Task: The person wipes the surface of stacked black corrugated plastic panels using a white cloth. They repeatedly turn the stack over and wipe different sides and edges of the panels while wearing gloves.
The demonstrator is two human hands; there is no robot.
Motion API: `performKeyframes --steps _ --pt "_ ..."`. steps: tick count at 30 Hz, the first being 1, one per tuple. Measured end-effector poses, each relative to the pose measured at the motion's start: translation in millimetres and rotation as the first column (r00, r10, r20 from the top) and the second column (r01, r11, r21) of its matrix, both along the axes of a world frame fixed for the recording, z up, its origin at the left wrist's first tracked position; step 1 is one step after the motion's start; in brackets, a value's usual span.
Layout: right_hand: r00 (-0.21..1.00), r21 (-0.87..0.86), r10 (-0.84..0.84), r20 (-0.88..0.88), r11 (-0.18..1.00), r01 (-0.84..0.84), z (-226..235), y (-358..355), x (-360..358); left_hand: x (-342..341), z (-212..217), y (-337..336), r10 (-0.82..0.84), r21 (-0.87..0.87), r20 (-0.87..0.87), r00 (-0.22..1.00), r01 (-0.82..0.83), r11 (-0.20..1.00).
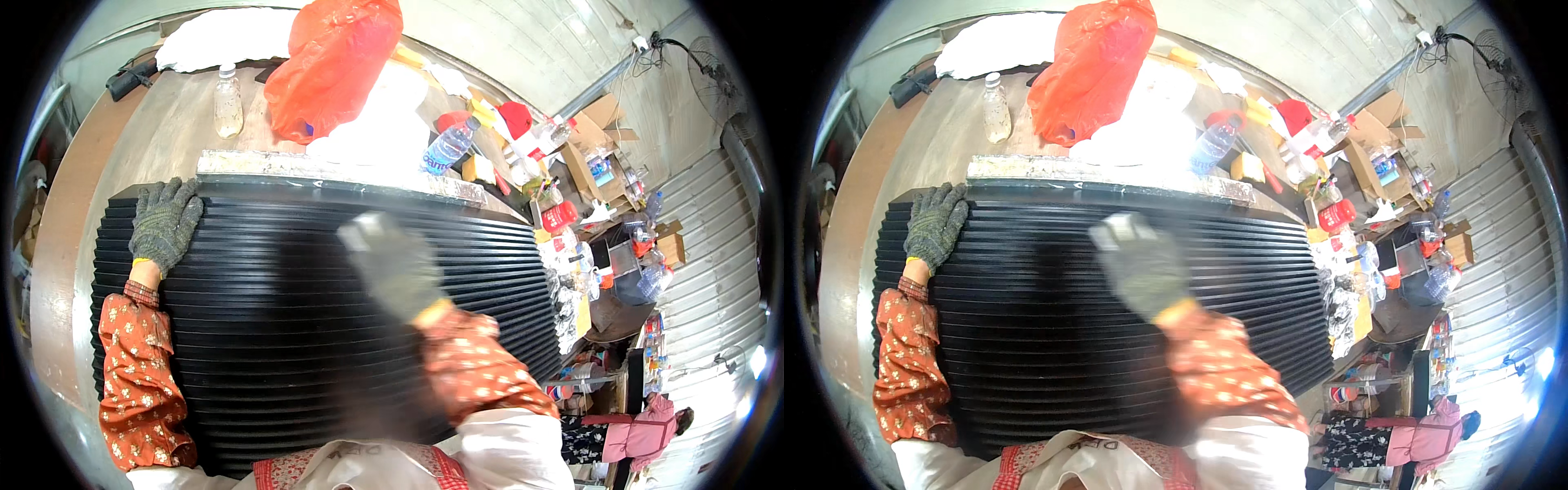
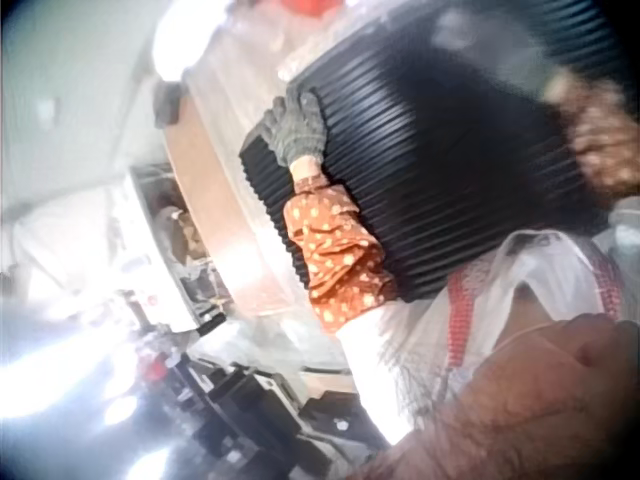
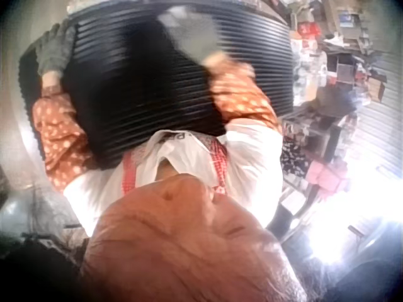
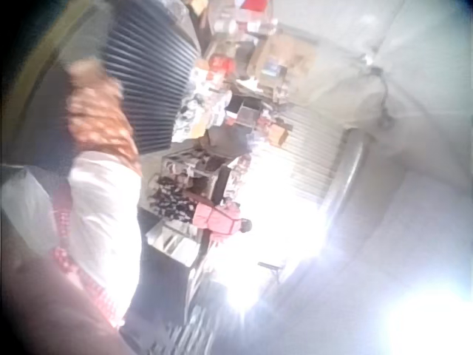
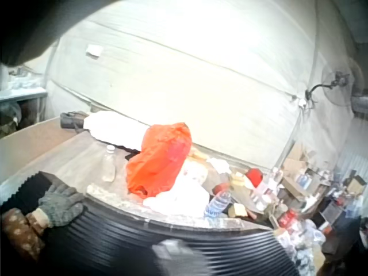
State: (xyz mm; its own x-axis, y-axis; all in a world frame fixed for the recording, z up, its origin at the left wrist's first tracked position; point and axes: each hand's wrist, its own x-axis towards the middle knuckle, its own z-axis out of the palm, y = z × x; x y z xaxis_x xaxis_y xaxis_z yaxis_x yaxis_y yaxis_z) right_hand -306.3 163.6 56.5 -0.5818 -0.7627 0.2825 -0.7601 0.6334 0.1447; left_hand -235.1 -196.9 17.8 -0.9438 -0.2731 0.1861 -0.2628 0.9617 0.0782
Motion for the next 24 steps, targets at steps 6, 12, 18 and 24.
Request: performKeyframes --steps 6,12,18,24 --pt "0.514 0.058 -0.855 0.070 0.518 0.853 -21 276 -72 -11 -3 5 -0.026 0.010 0.021 0.999 0.025 1.000" --pt "0.471 0.130 -0.882 0.015 0.468 0.874 -28 287 -77 -6 7 7 -0.026 0.000 0.037 0.999 0.026 1.000" --pt "0.950 0.258 -0.310 0.035 0.921 0.291 0 46 17 -6 -5 3 -0.003 -0.038 -0.030 1.000 0.002 0.999" --pt "0.971 -0.162 0.026 0.237 0.987 0.013 -27 -154 76 -18 3 19 -0.021 0.058 0.064 0.998 0.017 0.998"
